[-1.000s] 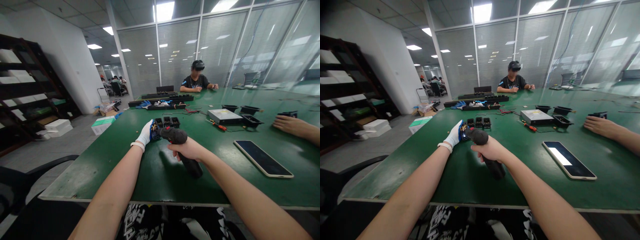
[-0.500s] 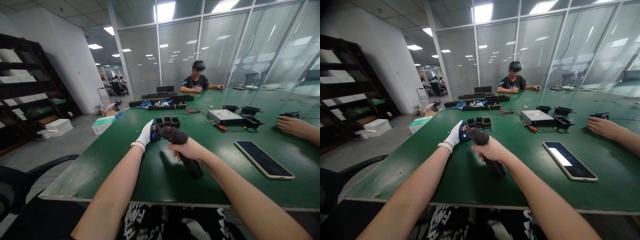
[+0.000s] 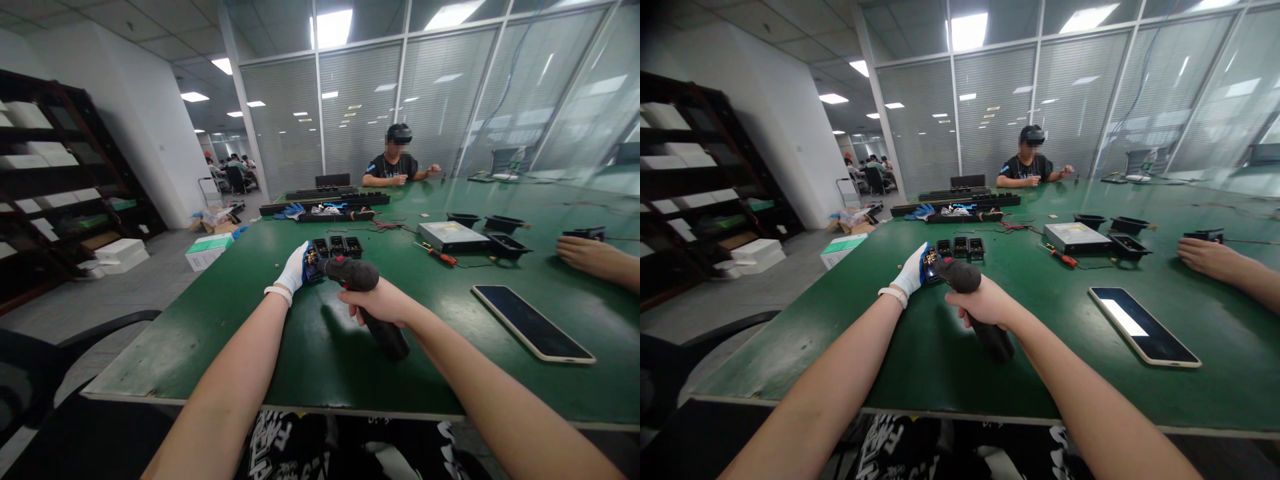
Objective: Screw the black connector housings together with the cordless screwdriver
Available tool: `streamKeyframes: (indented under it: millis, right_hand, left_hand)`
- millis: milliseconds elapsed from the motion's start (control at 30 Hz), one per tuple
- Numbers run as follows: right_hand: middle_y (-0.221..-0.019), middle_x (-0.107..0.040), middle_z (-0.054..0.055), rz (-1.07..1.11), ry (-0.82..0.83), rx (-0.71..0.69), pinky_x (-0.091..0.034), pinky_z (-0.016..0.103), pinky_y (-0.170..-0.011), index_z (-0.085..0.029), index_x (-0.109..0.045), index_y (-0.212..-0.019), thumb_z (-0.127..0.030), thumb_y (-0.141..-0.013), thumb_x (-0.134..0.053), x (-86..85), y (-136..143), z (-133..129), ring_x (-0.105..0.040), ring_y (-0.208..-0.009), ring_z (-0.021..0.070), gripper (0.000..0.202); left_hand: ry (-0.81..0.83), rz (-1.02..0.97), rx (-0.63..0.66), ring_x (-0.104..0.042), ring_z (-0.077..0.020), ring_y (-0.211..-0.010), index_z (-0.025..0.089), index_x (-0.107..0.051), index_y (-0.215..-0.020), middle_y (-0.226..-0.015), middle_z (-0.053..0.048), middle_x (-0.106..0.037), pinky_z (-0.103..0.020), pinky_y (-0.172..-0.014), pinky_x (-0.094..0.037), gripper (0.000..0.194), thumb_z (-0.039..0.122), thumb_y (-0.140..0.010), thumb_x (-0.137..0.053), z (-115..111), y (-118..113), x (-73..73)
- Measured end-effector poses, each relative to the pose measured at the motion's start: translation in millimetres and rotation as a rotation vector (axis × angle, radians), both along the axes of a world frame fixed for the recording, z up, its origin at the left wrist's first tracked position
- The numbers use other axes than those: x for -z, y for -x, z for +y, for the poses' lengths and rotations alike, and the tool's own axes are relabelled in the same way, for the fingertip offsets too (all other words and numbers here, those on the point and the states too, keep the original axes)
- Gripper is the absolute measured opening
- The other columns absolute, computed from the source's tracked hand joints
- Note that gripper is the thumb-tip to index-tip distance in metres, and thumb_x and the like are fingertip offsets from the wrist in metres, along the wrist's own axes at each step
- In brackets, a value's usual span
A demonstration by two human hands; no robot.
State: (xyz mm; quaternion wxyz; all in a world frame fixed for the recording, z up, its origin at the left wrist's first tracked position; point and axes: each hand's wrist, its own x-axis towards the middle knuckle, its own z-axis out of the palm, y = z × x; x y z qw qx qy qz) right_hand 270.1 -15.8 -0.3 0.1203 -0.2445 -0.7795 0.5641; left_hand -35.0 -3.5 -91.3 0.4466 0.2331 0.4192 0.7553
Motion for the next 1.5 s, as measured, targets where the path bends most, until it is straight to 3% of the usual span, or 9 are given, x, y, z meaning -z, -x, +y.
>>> streamKeyframes:
  millis: [133, 467, 700, 900, 1500]
  right_hand:
    - [-0.062, -0.072, 0.0, 0.014, 0.011, -0.006, -0.049, 0.025, -0.051, -0.021, -0.065, -0.073, -0.014, -0.103, -0.077, 0.8, -0.2, 0.4, -0.066, -0.049, 0.0151, 0.033]
    - [-0.06, -0.07, -0.001, 0.006, 0.021, -0.009, -0.049, 0.025, -0.052, -0.022, -0.063, -0.073, -0.015, -0.101, -0.079, -0.7, -1.1, -0.3, -0.064, -0.048, 0.0143, 0.033]
    - [-0.062, -0.072, 0.0, -0.011, 0.011, 0.002, -0.047, 0.024, -0.049, -0.021, -0.064, -0.073, -0.015, -0.104, -0.075, 1.5, 0.2, 0.7, -0.065, -0.048, 0.0142, 0.033]
    - [-0.062, -0.072, 0.0, -0.001, 0.0, -0.024, -0.049, 0.023, -0.05, -0.022, -0.065, -0.072, -0.018, -0.1, -0.079, 2.0, -0.2, 1.4, -0.065, -0.049, 0.0143, 0.032]
    - [-0.062, -0.072, 0.0, 0.008, 0.026, -0.01, -0.048, 0.024, -0.049, -0.021, -0.066, -0.075, -0.014, -0.1, -0.076, 2.9, 0.6, 1.4, -0.065, -0.048, 0.0147, 0.028]
  left_hand:
    - [0.03, -0.037, -0.031, -0.091, -0.0336, -0.101, 0.017, -0.083, -0.139, -0.111, -0.013, -0.092, -0.048, -0.108, -0.07, 0.061, 0.067, -0.104, -0.085, -1.0, -3.8, -3.1]
    - [0.038, -0.048, -0.019, -0.092, -0.0333, -0.102, 0.018, -0.08, -0.147, -0.117, -0.014, -0.092, -0.048, -0.108, -0.071, 0.063, 0.065, -0.105, -0.085, -3.2, -3.7, -4.8]
    - [0.047, -0.067, -0.053, -0.092, -0.0317, -0.102, 0.015, -0.081, -0.142, -0.12, -0.015, -0.092, -0.046, -0.11, -0.07, 0.045, 0.05, -0.114, -0.075, -0.5, -5.6, -4.7]
    - [0.037, -0.035, -0.038, -0.092, -0.0337, -0.101, 0.016, -0.083, -0.136, -0.114, -0.016, -0.092, -0.047, -0.108, -0.071, 0.049, 0.057, -0.108, -0.084, -1.3, -3.4, -2.4]
    - [0.041, -0.046, -0.028, -0.091, -0.0334, -0.102, 0.016, -0.084, -0.134, -0.113, -0.016, -0.091, -0.047, -0.108, -0.07, 0.045, 0.055, -0.112, -0.078, 0.3, -3.5, -1.9]
